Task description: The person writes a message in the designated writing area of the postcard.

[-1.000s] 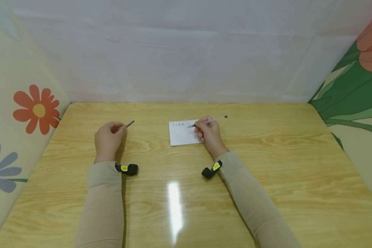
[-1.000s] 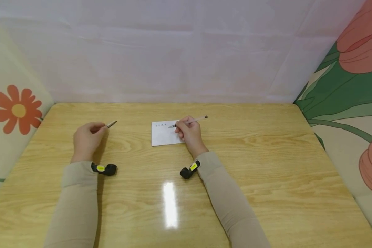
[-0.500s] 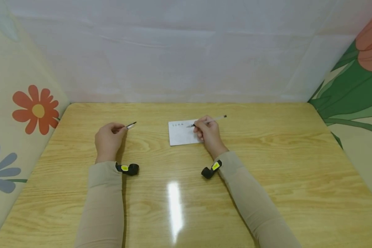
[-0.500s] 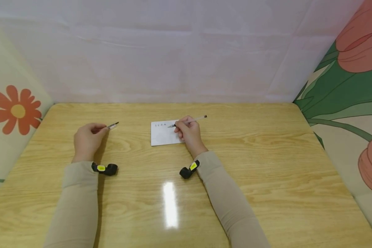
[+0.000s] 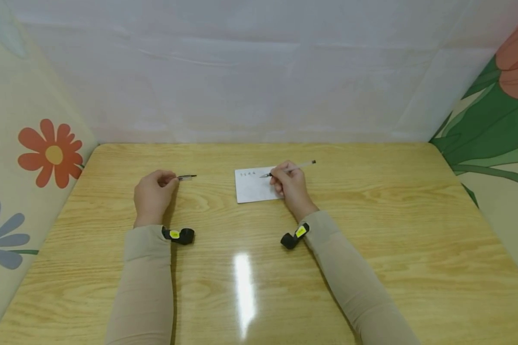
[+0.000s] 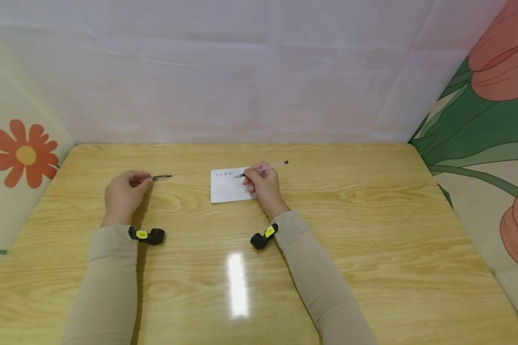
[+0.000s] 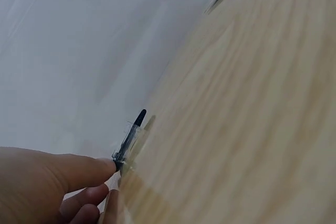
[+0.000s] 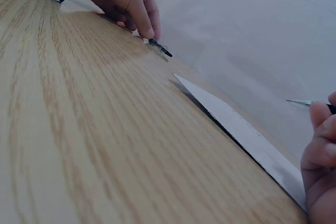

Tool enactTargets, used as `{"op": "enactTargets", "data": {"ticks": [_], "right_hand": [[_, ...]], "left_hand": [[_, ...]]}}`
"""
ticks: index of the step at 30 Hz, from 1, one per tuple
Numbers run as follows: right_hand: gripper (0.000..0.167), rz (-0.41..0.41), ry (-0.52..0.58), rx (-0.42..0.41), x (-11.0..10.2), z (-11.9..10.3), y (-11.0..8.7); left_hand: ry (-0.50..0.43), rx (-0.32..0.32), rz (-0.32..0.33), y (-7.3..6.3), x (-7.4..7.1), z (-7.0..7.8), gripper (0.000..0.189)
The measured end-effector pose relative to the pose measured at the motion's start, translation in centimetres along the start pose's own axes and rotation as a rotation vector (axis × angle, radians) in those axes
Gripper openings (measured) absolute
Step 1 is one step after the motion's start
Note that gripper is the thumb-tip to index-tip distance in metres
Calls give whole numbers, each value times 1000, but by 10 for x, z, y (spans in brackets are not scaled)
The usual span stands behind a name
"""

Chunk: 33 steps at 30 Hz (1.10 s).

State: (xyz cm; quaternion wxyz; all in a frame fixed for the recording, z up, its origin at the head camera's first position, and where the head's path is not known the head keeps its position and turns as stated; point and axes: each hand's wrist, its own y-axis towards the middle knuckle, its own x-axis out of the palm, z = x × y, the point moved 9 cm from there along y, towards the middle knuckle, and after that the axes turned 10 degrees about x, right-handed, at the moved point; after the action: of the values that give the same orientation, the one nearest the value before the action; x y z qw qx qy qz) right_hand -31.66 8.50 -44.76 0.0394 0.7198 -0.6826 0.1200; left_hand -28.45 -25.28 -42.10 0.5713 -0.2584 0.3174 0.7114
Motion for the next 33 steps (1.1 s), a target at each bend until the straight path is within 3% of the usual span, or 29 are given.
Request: {"op": "enactTargets", "data": {"ticks": [5, 18, 25, 33], "right_hand": [[14, -3, -1, 6, 0, 0, 0], [14, -14, 8, 1, 1, 1, 0], [14, -17, 3, -1, 0, 1, 0], [14, -13, 25, 8, 0, 1, 1]], "left_hand": [[-5, 61, -44, 1, 6, 6, 33], [35, 71, -86, 2, 11, 10, 28], [-33, 83, -98, 1, 13, 21, 27], [-108, 169, -102, 1, 19, 39, 27]]}}
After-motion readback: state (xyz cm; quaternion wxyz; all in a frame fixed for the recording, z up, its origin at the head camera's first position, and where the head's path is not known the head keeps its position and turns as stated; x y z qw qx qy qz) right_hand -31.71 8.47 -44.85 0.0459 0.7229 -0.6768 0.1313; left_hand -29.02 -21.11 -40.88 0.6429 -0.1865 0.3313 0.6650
